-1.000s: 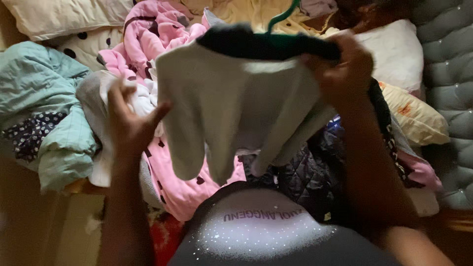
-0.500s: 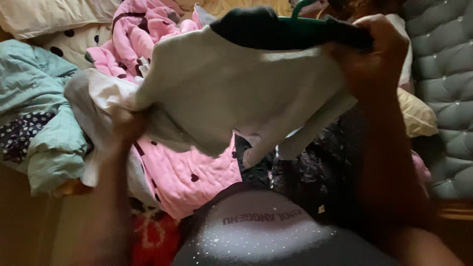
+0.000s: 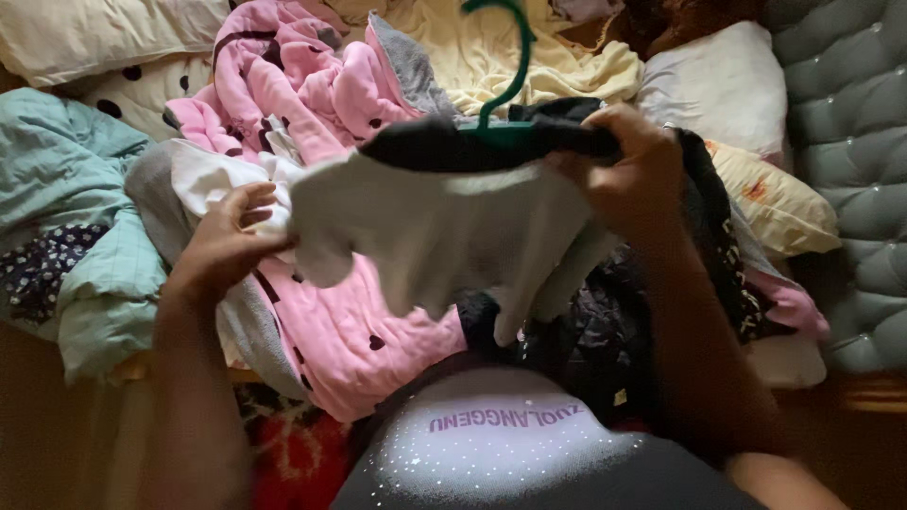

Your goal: The person picks up a green plastic hanger, places a patterned jacket onto it, and zips up the front of the jacket by hand while standing over a bed.

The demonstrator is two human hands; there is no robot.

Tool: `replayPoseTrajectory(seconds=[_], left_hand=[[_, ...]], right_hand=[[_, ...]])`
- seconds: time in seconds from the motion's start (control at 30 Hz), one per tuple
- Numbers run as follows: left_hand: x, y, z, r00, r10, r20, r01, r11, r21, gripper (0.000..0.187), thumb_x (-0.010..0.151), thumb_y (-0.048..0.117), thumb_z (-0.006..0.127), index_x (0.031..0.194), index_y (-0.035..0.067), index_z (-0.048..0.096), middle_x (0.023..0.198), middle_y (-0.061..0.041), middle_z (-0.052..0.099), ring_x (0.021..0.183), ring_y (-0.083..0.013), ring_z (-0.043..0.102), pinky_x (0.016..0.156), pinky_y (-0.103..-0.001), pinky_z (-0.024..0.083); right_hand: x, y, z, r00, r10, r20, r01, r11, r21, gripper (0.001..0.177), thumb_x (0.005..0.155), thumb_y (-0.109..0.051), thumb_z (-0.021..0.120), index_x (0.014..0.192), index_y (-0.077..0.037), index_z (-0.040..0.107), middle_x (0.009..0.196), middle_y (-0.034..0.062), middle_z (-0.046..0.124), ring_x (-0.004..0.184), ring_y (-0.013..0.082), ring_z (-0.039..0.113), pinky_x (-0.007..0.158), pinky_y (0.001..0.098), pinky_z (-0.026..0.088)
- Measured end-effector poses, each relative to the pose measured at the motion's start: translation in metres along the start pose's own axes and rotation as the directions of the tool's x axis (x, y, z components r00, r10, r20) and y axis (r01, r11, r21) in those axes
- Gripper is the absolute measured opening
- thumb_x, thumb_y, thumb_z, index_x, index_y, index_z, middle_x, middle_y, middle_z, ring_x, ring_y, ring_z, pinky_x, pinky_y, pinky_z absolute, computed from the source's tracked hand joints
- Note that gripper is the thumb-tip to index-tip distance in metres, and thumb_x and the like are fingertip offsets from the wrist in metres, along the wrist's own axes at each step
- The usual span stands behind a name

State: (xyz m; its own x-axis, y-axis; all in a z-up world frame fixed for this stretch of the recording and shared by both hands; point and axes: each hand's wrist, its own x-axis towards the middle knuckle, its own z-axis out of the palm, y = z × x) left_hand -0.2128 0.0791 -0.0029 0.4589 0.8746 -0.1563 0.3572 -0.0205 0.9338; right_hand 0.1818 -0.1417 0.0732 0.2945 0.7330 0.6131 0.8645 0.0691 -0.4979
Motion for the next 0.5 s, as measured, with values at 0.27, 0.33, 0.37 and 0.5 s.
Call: replayPoseTrajectory(seconds=[0.27,0.33,0.37,0.5], left_hand=[[-0.066,0.075,0.080,0.851,0.524,-0.024,-0.496,0.819,0.287,0.058,0.085,0.033,0.082,0.131,0.003,0.062,0.113,-0.018,0.073,0.102,-0.0303,0.074,0.089,-0.041,0.056],[-0.067,0.083,0.103,0.669,0.742,0.039,-0.690,0.600,0.405,0.051,0.087,0.028,0.085,0.124,-0.002,0.065,0.112,-0.020,0.071,0.106,-0.0340,0.070,0.091,-0.044,0.054],[-0.066,0.085,0.114,0.657,0.754,0.001,-0.667,0.580,0.468,0.050,0.084,0.030,0.086,0.118,-0.001,0.065,0.106,-0.019,0.070,0.098,-0.0357,0.069,0.083,-0.045,0.053],[-0.073,0.081,0.126,0.808,0.586,-0.064,-0.438,0.669,0.601,0.035,0.080,0.037,0.085,0.094,0.008,0.070,0.085,-0.009,0.071,0.080,-0.0342,0.069,0.065,-0.048,0.050]], right_hand=[[-0.025,-0.027,0.033,0.994,-0.112,0.008,0.112,0.972,-0.207,0.037,0.071,-0.033,0.097,0.089,-0.010,0.073,0.079,0.0100,0.070,0.075,0.0331,0.067,0.069,0.0459,0.051],[-0.030,-0.029,0.039,0.993,-0.118,-0.009,0.115,0.976,-0.186,0.038,0.069,-0.033,0.097,0.089,-0.011,0.073,0.081,0.0093,0.070,0.077,0.0345,0.066,0.070,0.0468,0.050],[-0.034,-0.030,0.040,0.993,-0.119,-0.005,0.116,0.979,-0.165,0.036,0.070,-0.029,0.096,0.091,-0.011,0.073,0.083,0.0095,0.070,0.079,0.0347,0.066,0.072,0.0467,0.050],[-0.048,-0.028,0.041,0.998,-0.070,0.004,0.070,0.994,-0.082,0.038,0.065,-0.024,0.095,0.093,-0.010,0.074,0.087,0.0114,0.071,0.082,0.0359,0.066,0.073,0.0465,0.050]])
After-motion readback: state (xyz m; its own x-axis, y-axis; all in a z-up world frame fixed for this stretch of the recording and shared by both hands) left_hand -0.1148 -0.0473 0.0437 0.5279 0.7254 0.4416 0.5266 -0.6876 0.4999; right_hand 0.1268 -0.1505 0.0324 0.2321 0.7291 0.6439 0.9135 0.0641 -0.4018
